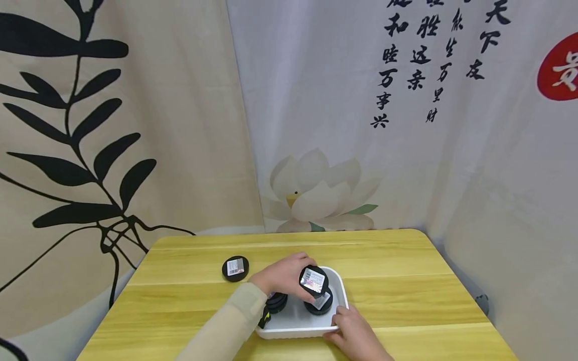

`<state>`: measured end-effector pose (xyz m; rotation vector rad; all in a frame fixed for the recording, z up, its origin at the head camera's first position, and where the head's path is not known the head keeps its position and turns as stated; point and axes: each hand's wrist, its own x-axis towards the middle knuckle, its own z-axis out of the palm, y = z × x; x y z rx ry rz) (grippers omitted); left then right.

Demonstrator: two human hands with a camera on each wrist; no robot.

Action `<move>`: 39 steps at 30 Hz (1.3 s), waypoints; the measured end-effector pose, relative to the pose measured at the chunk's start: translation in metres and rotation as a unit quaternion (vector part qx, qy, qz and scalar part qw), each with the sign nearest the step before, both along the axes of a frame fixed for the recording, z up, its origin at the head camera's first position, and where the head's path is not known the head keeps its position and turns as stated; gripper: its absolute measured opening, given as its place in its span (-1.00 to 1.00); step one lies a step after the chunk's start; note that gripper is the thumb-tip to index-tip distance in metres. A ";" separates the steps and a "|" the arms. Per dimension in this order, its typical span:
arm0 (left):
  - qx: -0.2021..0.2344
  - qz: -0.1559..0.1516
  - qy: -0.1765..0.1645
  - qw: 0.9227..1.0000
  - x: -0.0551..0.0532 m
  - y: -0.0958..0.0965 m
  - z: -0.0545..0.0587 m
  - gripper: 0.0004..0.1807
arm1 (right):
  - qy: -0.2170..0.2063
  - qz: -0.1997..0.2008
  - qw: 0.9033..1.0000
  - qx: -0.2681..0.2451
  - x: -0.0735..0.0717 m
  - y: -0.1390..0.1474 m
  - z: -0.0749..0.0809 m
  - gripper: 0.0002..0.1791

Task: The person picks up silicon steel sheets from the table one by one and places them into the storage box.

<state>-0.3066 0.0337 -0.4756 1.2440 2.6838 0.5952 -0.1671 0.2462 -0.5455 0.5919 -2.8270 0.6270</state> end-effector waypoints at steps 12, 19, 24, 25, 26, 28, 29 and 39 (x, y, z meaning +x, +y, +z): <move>-0.020 -0.016 0.030 0.999 0.001 0.007 -0.010 -0.04 | -0.006 -0.006 1.000 0.001 -0.001 0.000 0.002 -0.74; -0.052 -0.030 0.050 0.997 0.003 0.011 -0.010 -0.05 | -0.008 -0.004 1.000 -0.002 -0.001 0.001 0.001 -0.75; -0.064 -0.032 0.065 0.995 0.003 0.013 -0.013 -0.04 | -0.008 -0.006 1.000 -0.005 -0.001 0.002 0.002 -0.74; -0.066 -0.033 0.068 0.995 0.002 0.014 -0.013 -0.03 | -0.007 -0.006 1.000 -0.005 0.000 0.002 0.002 -0.74; -0.069 -0.034 0.071 0.995 0.002 0.014 -0.014 -0.02 | -0.007 -0.005 1.000 -0.005 0.000 0.002 0.002 -0.74; -0.077 -0.037 0.078 0.993 0.002 0.015 -0.015 -0.01 | -0.009 -0.003 1.000 -0.005 0.000 0.002 0.001 -0.73; -0.081 -0.039 0.080 0.993 0.002 0.015 -0.016 -0.01 | -0.011 -0.002 1.000 -0.006 0.000 0.002 0.001 -0.73; -0.091 -0.038 0.086 0.991 0.003 0.019 -0.021 -0.05 | -0.008 0.000 1.000 -0.006 0.001 0.001 0.002 -0.72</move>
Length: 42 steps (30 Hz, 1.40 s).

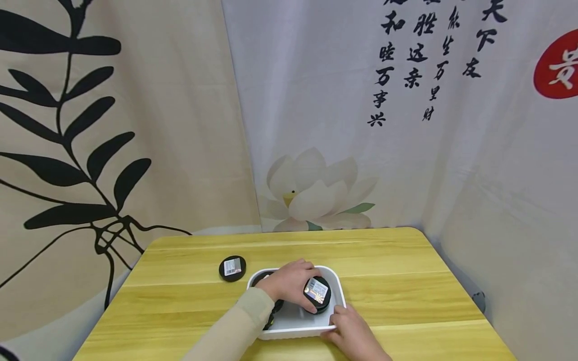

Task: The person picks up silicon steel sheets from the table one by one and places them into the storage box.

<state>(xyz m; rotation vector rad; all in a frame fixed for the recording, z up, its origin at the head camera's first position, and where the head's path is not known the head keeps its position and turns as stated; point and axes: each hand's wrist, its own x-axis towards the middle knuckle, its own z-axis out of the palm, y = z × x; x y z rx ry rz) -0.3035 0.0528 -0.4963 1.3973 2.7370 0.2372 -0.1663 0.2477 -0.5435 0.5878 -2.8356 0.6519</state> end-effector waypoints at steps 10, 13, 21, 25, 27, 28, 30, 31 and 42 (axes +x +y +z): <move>-0.019 0.005 0.029 0.999 0.000 0.001 -0.006 -0.05 | 0.003 -0.007 1.000 0.003 0.000 -0.001 -0.001 -0.74; -0.023 0.004 0.033 0.999 0.000 0.001 -0.006 -0.06 | 0.000 -0.010 1.000 0.002 -0.001 -0.002 -0.001 -0.74; -0.031 0.006 0.027 0.999 0.001 0.002 -0.008 -0.05 | -0.014 -0.009 1.000 0.003 0.000 -0.001 0.000 -0.71; -0.038 0.008 0.027 0.999 0.001 0.003 -0.007 -0.03 | -0.018 -0.012 1.000 0.002 0.000 -0.001 0.001 -0.71; -0.042 0.008 0.029 0.999 0.001 0.003 -0.007 -0.03 | -0.013 -0.013 1.000 0.001 0.000 -0.001 0.001 -0.70; -0.043 0.008 0.031 0.999 0.001 0.003 -0.007 -0.03 | -0.009 -0.012 1.000 0.000 0.000 -0.002 0.001 -0.70; -0.045 0.007 0.033 0.998 0.000 0.003 -0.007 -0.02 | -0.008 -0.013 1.000 0.000 0.000 -0.002 0.002 -0.71; -0.046 0.005 0.037 0.998 0.000 0.003 -0.008 -0.02 | -0.008 -0.013 1.000 0.000 0.000 -0.002 0.002 -0.71; -0.064 -0.002 0.052 0.997 -0.001 0.003 -0.009 -0.03 | -0.002 -0.011 1.000 -0.002 0.001 -0.002 0.000 -0.72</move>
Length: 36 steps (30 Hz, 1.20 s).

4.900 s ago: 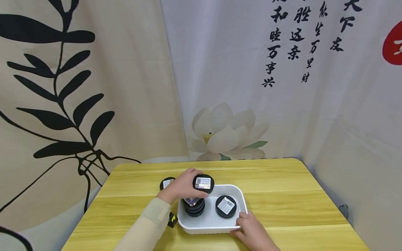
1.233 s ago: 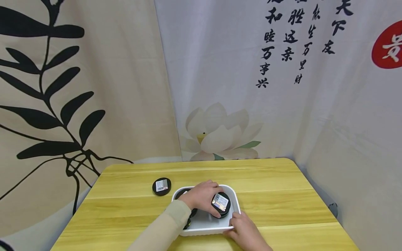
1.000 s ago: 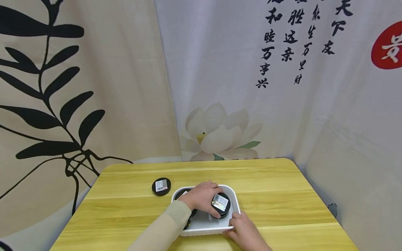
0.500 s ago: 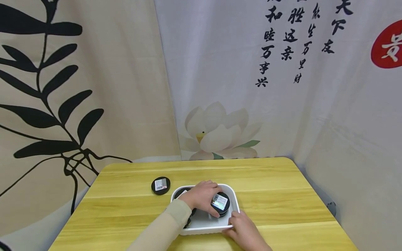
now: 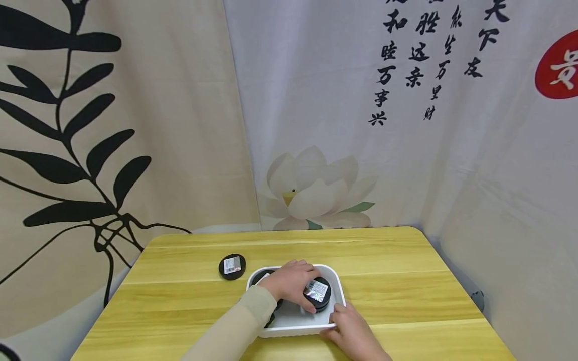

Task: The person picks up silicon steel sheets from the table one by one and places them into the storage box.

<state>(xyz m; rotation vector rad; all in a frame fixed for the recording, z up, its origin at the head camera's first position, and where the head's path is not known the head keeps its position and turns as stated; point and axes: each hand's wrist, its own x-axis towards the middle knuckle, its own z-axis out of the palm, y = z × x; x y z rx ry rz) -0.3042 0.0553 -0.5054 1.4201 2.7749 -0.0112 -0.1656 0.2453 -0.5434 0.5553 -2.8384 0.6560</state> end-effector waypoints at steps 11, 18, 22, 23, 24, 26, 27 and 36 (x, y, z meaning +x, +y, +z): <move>-0.006 -0.002 -0.006 1.000 0.003 0.000 0.005 -0.03 | 0.000 -0.011 1.000 0.005 0.001 0.000 -0.001 -0.73; -0.020 -0.004 -0.011 1.000 0.004 0.000 0.010 0.03 | -0.003 -0.012 1.000 0.004 0.001 -0.002 0.001 -0.72; -0.020 -0.004 -0.019 1.000 0.004 0.000 0.012 0.05 | 0.016 -0.006 1.000 0.005 0.001 -0.002 0.000 -0.72; -0.018 -0.004 -0.021 1.000 0.004 0.000 0.013 0.05 | 0.016 -0.005 1.000 0.006 0.001 -0.003 0.001 -0.73; -0.016 -0.004 -0.024 1.000 0.004 -0.001 0.014 0.05 | 0.015 -0.005 1.000 0.007 0.001 -0.003 0.001 -0.72; -0.011 -0.002 -0.034 0.999 0.005 -0.003 0.016 0.04 | 0.005 -0.007 1.000 0.008 0.001 -0.003 0.001 -0.72; -0.008 -0.002 -0.039 0.999 0.005 -0.003 0.017 0.03 | 0.000 -0.007 1.000 0.008 0.001 -0.004 0.001 -0.72; 0.017 -0.005 -0.047 0.999 0.008 -0.009 0.026 0.00 | 0.000 -0.006 1.000 0.007 0.002 -0.003 0.000 -0.74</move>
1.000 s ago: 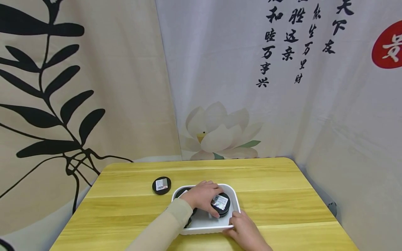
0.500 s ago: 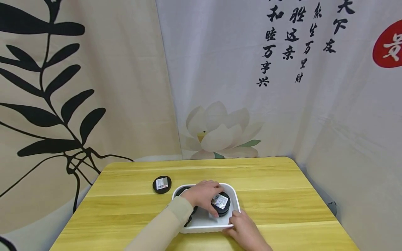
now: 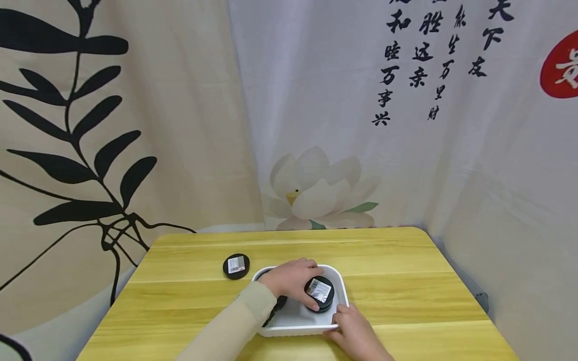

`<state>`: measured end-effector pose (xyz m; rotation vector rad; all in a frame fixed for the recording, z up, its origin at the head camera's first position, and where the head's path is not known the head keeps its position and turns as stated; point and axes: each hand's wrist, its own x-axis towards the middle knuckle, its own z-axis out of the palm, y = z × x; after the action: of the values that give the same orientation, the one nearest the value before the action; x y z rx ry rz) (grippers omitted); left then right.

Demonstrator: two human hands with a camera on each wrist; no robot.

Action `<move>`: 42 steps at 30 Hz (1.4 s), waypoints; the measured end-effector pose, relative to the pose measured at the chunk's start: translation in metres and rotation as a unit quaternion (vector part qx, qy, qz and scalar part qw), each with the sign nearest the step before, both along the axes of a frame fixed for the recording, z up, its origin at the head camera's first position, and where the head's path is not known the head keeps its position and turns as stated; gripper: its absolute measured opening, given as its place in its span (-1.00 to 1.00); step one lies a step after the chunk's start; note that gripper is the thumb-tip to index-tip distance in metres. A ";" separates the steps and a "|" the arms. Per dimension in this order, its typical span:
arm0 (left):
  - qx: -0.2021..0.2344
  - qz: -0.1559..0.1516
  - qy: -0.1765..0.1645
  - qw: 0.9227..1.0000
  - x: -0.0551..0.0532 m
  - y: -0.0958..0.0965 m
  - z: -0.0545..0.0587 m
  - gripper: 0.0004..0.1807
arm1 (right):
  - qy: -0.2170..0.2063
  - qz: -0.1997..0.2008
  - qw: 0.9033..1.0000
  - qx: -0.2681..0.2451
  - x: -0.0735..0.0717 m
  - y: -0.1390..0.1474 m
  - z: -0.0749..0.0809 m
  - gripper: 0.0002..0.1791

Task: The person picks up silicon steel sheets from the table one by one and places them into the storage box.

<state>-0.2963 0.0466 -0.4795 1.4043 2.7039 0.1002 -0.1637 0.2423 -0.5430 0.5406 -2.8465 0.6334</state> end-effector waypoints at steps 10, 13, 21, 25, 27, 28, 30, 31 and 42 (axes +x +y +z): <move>-0.002 0.015 -0.014 1.000 0.004 -0.003 0.015 -0.17 | 0.010 0.008 1.000 -0.003 0.002 0.002 0.001 -0.75; 0.006 0.019 -0.012 1.000 0.005 -0.005 0.017 -0.24 | 0.000 0.006 1.000 -0.003 0.002 0.002 0.001 -0.75; 0.043 0.013 -0.009 0.999 0.006 -0.014 0.019 -0.49 | -0.025 0.003 1.000 -0.001 0.000 0.002 0.001 -0.76; 0.064 -0.001 -0.001 0.998 0.007 -0.020 0.020 -0.61 | -0.017 0.007 1.000 -0.002 0.000 0.002 0.000 -0.76; 0.075 -0.005 -0.002 0.997 0.007 -0.023 0.019 -0.66 | -0.014 0.006 1.000 -0.002 -0.001 0.002 -0.001 -0.77; 0.081 -0.006 -0.003 0.997 0.007 -0.024 0.020 -0.69 | -0.014 0.006 1.000 -0.002 -0.001 0.002 -0.001 -0.78; 0.091 -0.007 0.000 0.996 0.008 -0.026 0.019 -0.77 | -0.013 0.007 1.000 -0.001 -0.001 0.002 -0.001 -0.78; 0.095 -0.008 0.004 0.995 0.008 -0.027 0.019 -0.82 | -0.011 0.008 1.000 -0.001 -0.001 0.002 -0.002 -0.77; 0.128 0.016 0.016 0.991 0.013 -0.037 0.021 -0.92 | -0.009 0.010 1.000 -0.003 -0.001 0.001 -0.001 -0.74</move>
<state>-0.2834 0.0093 -0.4585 1.4329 2.8217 0.4473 -0.1649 0.2432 -0.5440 0.5658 -2.8582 0.6533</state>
